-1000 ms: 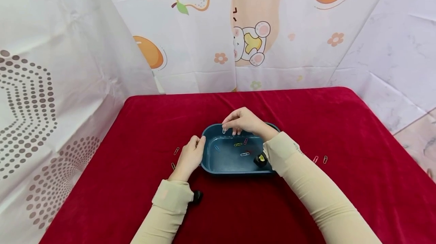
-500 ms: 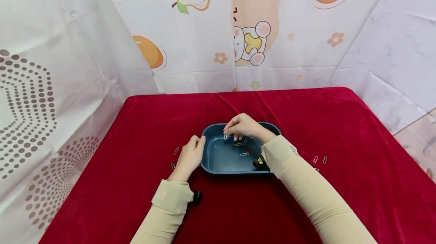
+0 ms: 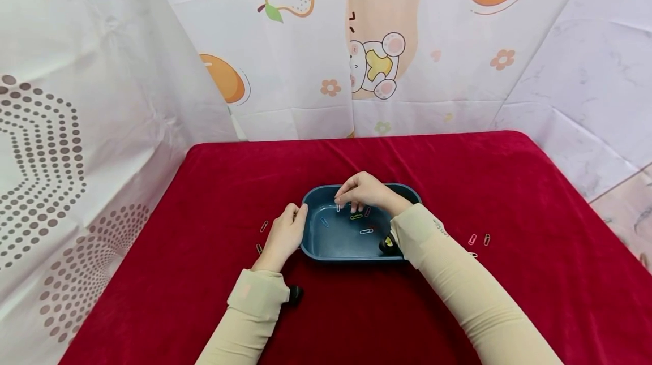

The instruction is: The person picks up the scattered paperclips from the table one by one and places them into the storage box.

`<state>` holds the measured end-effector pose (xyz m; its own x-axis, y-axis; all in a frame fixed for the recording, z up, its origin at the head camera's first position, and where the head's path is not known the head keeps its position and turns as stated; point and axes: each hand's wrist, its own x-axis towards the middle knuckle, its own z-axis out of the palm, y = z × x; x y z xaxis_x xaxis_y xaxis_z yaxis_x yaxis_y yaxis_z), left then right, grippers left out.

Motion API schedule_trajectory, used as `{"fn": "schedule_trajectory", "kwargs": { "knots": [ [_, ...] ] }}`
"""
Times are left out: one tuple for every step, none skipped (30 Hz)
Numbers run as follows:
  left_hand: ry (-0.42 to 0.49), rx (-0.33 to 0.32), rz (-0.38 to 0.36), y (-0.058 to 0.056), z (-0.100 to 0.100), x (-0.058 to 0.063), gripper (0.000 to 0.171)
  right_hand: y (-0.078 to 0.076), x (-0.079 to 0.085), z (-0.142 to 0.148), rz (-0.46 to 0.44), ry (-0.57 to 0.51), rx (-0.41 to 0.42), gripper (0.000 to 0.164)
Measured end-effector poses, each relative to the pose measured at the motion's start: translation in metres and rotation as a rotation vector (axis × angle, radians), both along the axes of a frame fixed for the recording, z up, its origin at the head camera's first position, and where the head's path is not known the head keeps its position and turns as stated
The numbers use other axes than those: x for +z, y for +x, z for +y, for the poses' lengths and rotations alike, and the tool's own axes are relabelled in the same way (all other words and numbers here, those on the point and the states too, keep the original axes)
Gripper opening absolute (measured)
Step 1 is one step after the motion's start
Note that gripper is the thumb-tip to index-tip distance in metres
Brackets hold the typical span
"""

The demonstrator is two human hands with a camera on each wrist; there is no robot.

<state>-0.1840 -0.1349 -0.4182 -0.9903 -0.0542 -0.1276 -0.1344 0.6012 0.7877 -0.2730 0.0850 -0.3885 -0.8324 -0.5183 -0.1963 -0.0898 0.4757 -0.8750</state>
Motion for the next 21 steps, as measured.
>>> {"fn": "schedule_trajectory", "kwargs": {
  "knots": [
    [0.000, 0.000, 0.000, 0.000, 0.000, 0.000, 0.035, 0.000, 0.000, 0.000, 0.000, -0.001, 0.000, 0.023],
    [-0.001, 0.000, 0.000, 0.000, 0.000, 0.000, 0.035, 0.000, 0.000, 0.000, -0.001, -0.002, -0.001, 0.023],
    [-0.001, 0.000, -0.001, 0.000, 0.000, 0.000, 0.035, 0.000, 0.000, 0.000, -0.002, -0.004, -0.003, 0.023],
    [-0.001, 0.001, -0.002, 0.000, 0.000, 0.000, 0.035, 0.001, 0.000, 0.000, -0.004, -0.007, -0.005, 0.022],
    [-0.002, 0.001, -0.001, 0.000, 0.001, 0.000, 0.035, 0.001, 0.000, 0.000, -0.005, -0.010, -0.008, 0.021],
    [-0.004, 0.002, -0.001, 0.000, 0.001, 0.000, 0.035, 0.001, 0.001, 0.000, -0.007, -0.012, -0.010, 0.021],
    [-0.006, 0.002, 0.001, 0.000, 0.001, 0.001, 0.035, 0.001, 0.001, 0.000, -0.008, -0.014, -0.013, 0.020],
    [-0.008, 0.003, 0.002, 0.000, 0.001, 0.001, 0.035, 0.001, 0.002, 0.000, -0.006, -0.017, -0.014, 0.020],
    [-0.009, 0.003, 0.004, 0.000, 0.001, 0.001, 0.035, 0.002, 0.003, 0.000, -0.004, -0.020, -0.015, 0.020],
    [-0.012, 0.003, 0.008, 0.001, 0.001, 0.001, 0.035, 0.002, 0.004, 0.001, -0.003, -0.027, -0.014, 0.020],
    [-0.016, 0.002, 0.012, 0.001, 0.001, 0.001, 0.035, 0.002, 0.005, 0.002, -0.002, -0.033, -0.017, 0.020],
    [-0.018, 0.001, 0.015, 0.001, 0.001, 0.001, 0.034, 0.002, 0.007, 0.002, 0.001, -0.040, -0.021, 0.020],
    [-0.020, 0.000, 0.018, 0.001, 0.001, 0.001, 0.034, 0.002, 0.009, 0.003, 0.005, -0.049, -0.026, 0.020],
    [-0.022, 0.000, 0.020, 0.001, 0.001, 0.002, 0.034, 0.002, 0.011, 0.004, 0.008, -0.061, -0.029, 0.020],
    [-0.024, -0.001, 0.023, 0.002, 0.001, 0.002, 0.034, 0.002, 0.013, 0.005, 0.010, -0.074, -0.034, 0.020],
    [-0.026, -0.002, 0.025, 0.002, 0.001, 0.002, 0.034, 0.003, 0.015, 0.006, 0.014, -0.087, -0.039, 0.020],
    [-0.028, -0.002, 0.027, 0.002, 0.001, 0.002, 0.034, 0.003, 0.018, 0.007, 0.019, -0.098, -0.048, 0.020],
    [-0.029, -0.002, 0.027, 0.002, 0.001, 0.002, 0.034, 0.003, 0.020, 0.008, 0.027, -0.109, -0.051, 0.021],
    [-0.029, -0.002, 0.026, 0.002, 0.001, 0.002, 0.034, 0.003, 0.023, 0.010, 0.034, -0.120, -0.055, 0.021],
    [-0.029, -0.001, 0.025, 0.002, 0.001, 0.002, 0.034, 0.004, 0.025, 0.011, 0.042, -0.130, -0.058, 0.021],
    [-0.029, -0.001, 0.023, 0.002, 0.001, 0.002, 0.034, 0.004, 0.028, 0.012, 0.049, -0.138, -0.062, 0.021]
  ]
}}
